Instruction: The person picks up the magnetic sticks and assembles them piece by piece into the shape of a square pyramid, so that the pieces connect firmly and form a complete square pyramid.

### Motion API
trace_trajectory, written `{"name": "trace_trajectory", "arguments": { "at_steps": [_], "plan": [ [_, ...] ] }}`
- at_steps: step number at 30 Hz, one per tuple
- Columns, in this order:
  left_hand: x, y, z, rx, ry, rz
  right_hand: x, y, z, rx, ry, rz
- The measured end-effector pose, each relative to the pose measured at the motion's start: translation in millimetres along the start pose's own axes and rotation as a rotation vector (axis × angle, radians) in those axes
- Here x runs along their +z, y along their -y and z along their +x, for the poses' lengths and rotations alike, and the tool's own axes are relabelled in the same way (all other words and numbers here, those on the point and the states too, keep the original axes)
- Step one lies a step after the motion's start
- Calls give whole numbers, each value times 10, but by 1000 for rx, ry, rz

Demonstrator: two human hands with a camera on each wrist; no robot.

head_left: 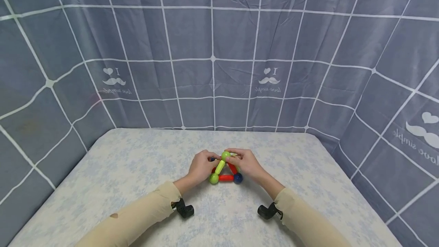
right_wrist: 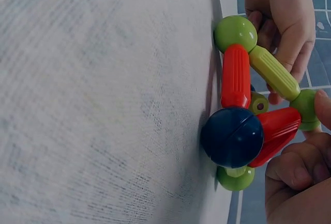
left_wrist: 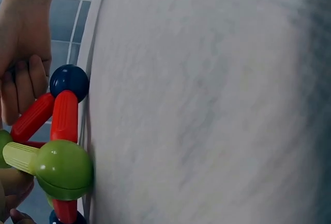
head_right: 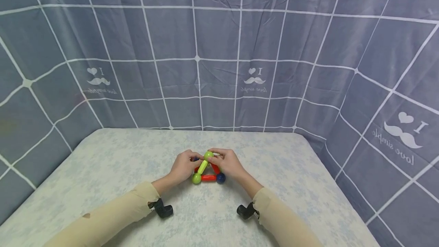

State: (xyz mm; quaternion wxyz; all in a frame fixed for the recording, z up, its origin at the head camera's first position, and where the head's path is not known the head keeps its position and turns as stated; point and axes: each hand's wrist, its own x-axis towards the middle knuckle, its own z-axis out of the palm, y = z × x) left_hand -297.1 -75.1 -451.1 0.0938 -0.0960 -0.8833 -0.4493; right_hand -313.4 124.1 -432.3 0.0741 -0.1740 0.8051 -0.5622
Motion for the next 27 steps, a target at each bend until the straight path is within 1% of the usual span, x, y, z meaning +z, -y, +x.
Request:
{"name": "trace_trajectory", "arguments": {
  "at_steps": [2,5,8,9,12,14,16,19,21,23,27],
  "plan": [
    [5,4,-7,-5,12,-6,7,-10,2,2,0,10],
    [-6,-2,25,11,30,45,15,-10,0,1,-6,21],
    [-41,-33,101,61,82,145,12,-4,-4,-3,-12,20],
    [-53,-40,131,81,104,187,7,-1,-6,-5,-11,19],
    [-79,-50,213,139,181,275,-6,-1,-11,-11,-12,8],
    [-83,-45,251,163,216,318,-11,-2,-13,-15,-10,0],
    [-81,-35,273,180,236,350,-13,-6,-10,-16,-13,-7],
    [-78,-22,283,180,232,385,-12,-8,-4,-13,-13,-14],
    [-79,-8,285,177,213,391,-7,-9,3,-11,-10,-15],
    [-85,7,285,169,189,369,-4,-11,8,-15,-7,-16],
    [-103,47,292,141,142,292,3,-19,17,-7,-11,-12]
  ]
}}
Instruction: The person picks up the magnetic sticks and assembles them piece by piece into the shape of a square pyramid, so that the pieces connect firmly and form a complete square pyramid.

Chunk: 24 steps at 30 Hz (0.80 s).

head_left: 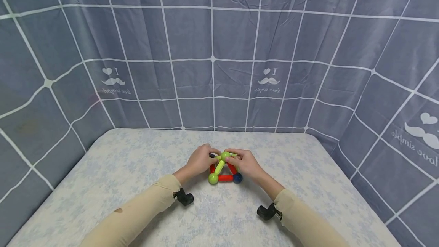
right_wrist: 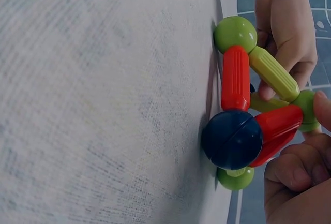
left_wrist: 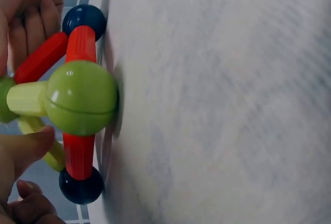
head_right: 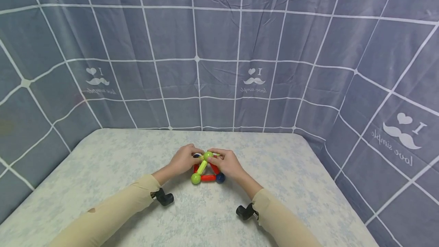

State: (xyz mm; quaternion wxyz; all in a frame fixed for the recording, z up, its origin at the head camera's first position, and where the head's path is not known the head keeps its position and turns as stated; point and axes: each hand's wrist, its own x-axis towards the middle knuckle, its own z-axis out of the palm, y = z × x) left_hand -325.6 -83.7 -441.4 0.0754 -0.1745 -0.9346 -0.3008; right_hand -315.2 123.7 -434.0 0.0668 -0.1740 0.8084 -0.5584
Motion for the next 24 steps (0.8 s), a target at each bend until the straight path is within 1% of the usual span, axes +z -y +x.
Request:
{"name": "trace_trajectory", "arguments": {
  "at_steps": [4,7,11,16,19,21,24],
  "plan": [
    [-5,32,-6,-4,-19,-48,7,-1,-2,13,-8,5],
    [-1,54,-19,-5,-22,-87,11,5,-5,8,-10,1],
    [3,72,-36,-29,-32,-144,17,4,6,-4,-8,-17],
    [6,53,-60,-49,-20,-185,20,-27,-1,-11,-3,-12],
    [3,37,-72,-65,-17,-195,11,-6,-21,0,-3,-24],
    [-4,32,-82,-67,-26,-194,-8,21,-33,7,-28,-33],
    [-37,32,-111,-71,-48,-177,-78,54,-55,3,-94,-44]
  ]
}}
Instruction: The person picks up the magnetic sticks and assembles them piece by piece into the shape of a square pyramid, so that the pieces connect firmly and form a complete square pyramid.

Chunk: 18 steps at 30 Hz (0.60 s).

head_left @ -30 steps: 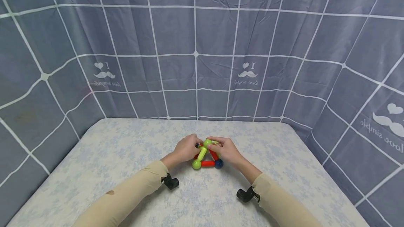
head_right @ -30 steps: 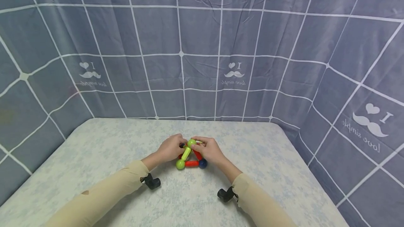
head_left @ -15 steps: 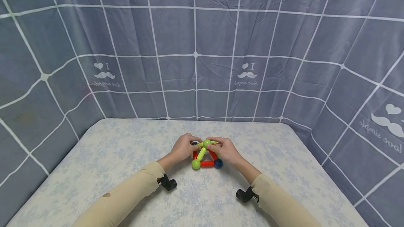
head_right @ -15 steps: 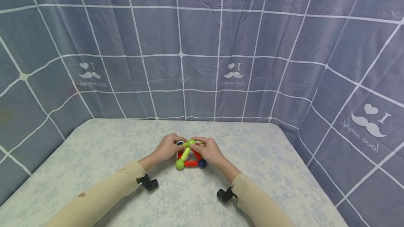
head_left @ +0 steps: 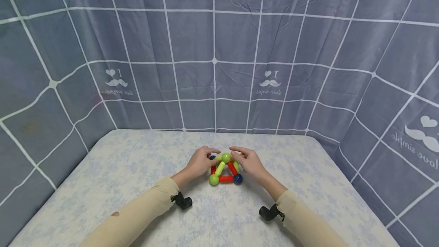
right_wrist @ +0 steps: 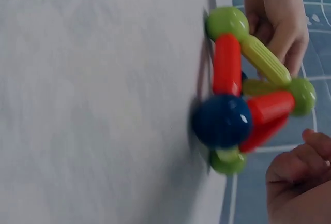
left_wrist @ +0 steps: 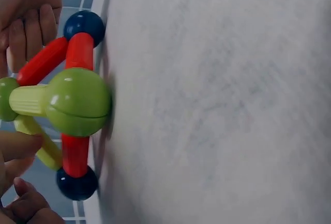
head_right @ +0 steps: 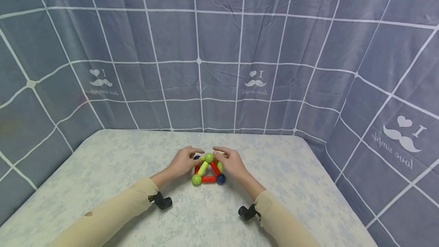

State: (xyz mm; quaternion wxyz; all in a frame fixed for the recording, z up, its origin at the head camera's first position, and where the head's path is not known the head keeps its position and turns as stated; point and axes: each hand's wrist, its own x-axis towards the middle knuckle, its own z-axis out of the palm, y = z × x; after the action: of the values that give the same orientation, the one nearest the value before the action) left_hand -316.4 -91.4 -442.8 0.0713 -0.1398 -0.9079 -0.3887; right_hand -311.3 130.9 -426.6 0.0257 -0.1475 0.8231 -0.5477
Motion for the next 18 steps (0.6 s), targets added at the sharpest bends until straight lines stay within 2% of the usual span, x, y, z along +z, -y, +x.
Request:
{"name": "trace_trajectory", "arguments": {
  "at_steps": [2,4,6,9,11,14,18],
  "plan": [
    [-60,-4,-42,1,-25,15,-85,3,-8,-30,-35,-19],
    [-167,-23,-121,-3,-40,33,-203,2,-33,-78,-35,-110],
    [-312,-44,-237,-3,-23,75,-350,0,-83,-137,1,-282],
    [-573,-88,-449,-7,56,184,-573,21,-191,-205,68,-587],
    [-724,-89,-588,-14,112,263,-707,32,-268,-232,99,-746],
    [-885,-55,-761,-30,156,340,-861,40,-368,-219,115,-857],
    [-961,6,-871,-55,186,380,-976,15,-447,-192,122,-883]
  ]
}}
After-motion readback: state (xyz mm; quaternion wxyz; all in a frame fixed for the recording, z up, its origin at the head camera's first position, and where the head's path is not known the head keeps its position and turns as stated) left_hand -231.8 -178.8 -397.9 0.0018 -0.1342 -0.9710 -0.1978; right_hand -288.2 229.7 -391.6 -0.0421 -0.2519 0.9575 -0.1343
